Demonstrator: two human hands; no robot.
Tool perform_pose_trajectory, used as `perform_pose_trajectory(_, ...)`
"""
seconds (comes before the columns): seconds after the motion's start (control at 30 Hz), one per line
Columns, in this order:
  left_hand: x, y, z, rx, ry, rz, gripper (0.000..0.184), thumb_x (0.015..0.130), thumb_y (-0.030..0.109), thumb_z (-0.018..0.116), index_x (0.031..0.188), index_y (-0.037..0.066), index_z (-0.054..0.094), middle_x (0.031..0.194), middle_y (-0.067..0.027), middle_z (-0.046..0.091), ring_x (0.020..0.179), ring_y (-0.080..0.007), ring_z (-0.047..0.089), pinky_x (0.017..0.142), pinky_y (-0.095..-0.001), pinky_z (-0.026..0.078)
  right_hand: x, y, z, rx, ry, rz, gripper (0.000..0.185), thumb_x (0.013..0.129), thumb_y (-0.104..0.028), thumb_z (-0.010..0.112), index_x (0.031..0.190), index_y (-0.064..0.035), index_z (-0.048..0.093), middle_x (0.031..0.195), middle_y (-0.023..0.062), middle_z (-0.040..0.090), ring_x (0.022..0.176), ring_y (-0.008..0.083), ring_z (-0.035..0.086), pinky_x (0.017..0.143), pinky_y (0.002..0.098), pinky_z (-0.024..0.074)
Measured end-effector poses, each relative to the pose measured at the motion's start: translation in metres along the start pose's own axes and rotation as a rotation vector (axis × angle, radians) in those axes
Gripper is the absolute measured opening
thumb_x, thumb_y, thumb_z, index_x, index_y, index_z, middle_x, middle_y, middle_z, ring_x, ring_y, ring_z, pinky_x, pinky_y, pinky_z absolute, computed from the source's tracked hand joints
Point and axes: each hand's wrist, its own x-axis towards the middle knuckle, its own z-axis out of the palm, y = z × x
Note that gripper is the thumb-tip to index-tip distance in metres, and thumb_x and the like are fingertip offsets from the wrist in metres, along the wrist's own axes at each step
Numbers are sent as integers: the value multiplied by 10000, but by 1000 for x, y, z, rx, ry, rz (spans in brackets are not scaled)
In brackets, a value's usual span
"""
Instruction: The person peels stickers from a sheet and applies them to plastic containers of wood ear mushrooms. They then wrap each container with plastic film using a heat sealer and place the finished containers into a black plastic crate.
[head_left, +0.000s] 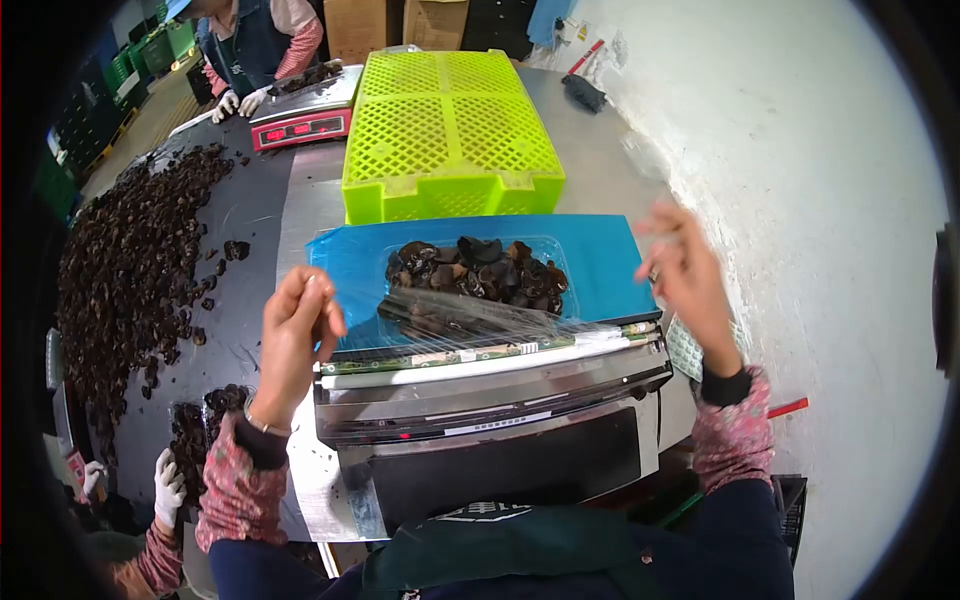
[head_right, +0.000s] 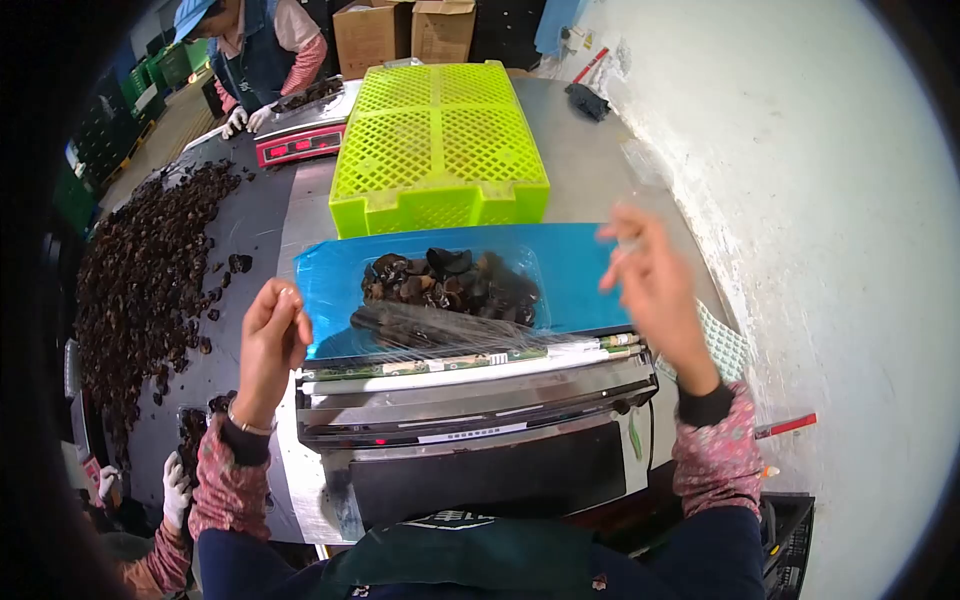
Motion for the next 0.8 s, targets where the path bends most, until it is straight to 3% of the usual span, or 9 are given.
perform_pose_trajectory(0.07, -12, -2, -10, 50, -22, 55, 187, 1028, 196, 391, 910, 96, 497, 598, -12, 555, 382, -21, 338, 354, -168, 236, -26, 19, 5, -238, -292, 86, 224, 904, -64, 530, 1121, -22, 569, 852, 120, 656, 644, 182, 622, 571, 298, 481)
perform_pose_trajectory(0.1, -20, 0, -13, 87, -33, 78, 197, 1030, 201, 388, 910, 92, 499, 610, -21, 571, 378, -19, 340, 354, -165, 241, -36, 29, 13, -234, -283, -63, 130, 886, -121, 589, 948, -11, 618, 791, 128, 639, 629, 243, 619, 574, 318, 477)
perform_pose_trajectory(0.17, -31, 2, -13, 103, -64, 99, 211, 1032, 201, 389, 916, 76, 513, 628, -45, 599, 377, -23, 363, 365, -168, 263, -53, 38, 25, -340, -216, -177, 173, 864, -182, 636, 821, -16, 613, 761, 112, 621, 623, 257, 617, 550, 326, 471)
perform_pose_trajectory(0.27, -39, 6, -6, 107, -62, 111, 214, 1029, 188, 397, 922, 65, 536, 623, -57, 608, 380, -34, 397, 380, -175, 286, -69, 38, 41, -464, -247, -323, 219, 849, -230, 661, 785, -38, 578, 696, 91, 576, 603, 249, 605, 519, 342, 456)
perform_pose_trajectory(0.47, -46, 10, 1, 93, -40, 99, 218, 1029, 189, 398, 923, 66, 543, 617, -52, 606, 382, -33, 393, 380, -174, 277, -70, 25, 86, -697, -132, -362, 280, 805, -277, 709, 760, -57, 541, 667, 72, 548, 545, 251, 580, 466, 335, 431)
perform_pose_trajectory(0.57, -52, 8, -3, 104, -40, 114, 214, 1028, 216, 406, 929, 81, 539, 620, -34, 591, 384, -17, 356, 361, -162, 241, -72, 36, 92, -706, -90, -465, 253, 828, -241, 669, 723, -70, 515, 646, 62, 519, 534, 245, 570, 462, 344, 426)
perform_pose_trajectory(0.6, -55, 9, -5, 104, -45, 118, 216, 1029, 217, 405, 930, 80, 541, 622, -34, 593, 383, -18, 359, 358, -162, 246, -74, 39, 90, -706, -103, -470, 186, 824, -165, 637, 714, -77, 516, 643, 60, 510, 535, 243, 567, 466, 356, 428)
perform_pose_trajectory(0.7, -64, 9, -9, 101, -67, 121, 223, 1029, 219, 403, 933, 77, 546, 625, -36, 598, 378, -22, 370, 349, -163, 260, -81, 40, 69, -791, -56, -442, 151, 811, -120, 580, 702, -74, 487, 641, 60, 509, 536, 227, 578, 464, 360, 438)
perform_pose_trajectory(0.8, -69, 9, -7, 99, -61, 124, 227, 1032, 230, 396, 939, 84, 543, 628, -34, 593, 377, -21, 374, 346, -162, 261, -82, 37, 47, -818, 91, -407, 150, 799, -99, 599, 701, -77, 488, 659, 74, 525, 515, 250, 563, 465, 369, 435)
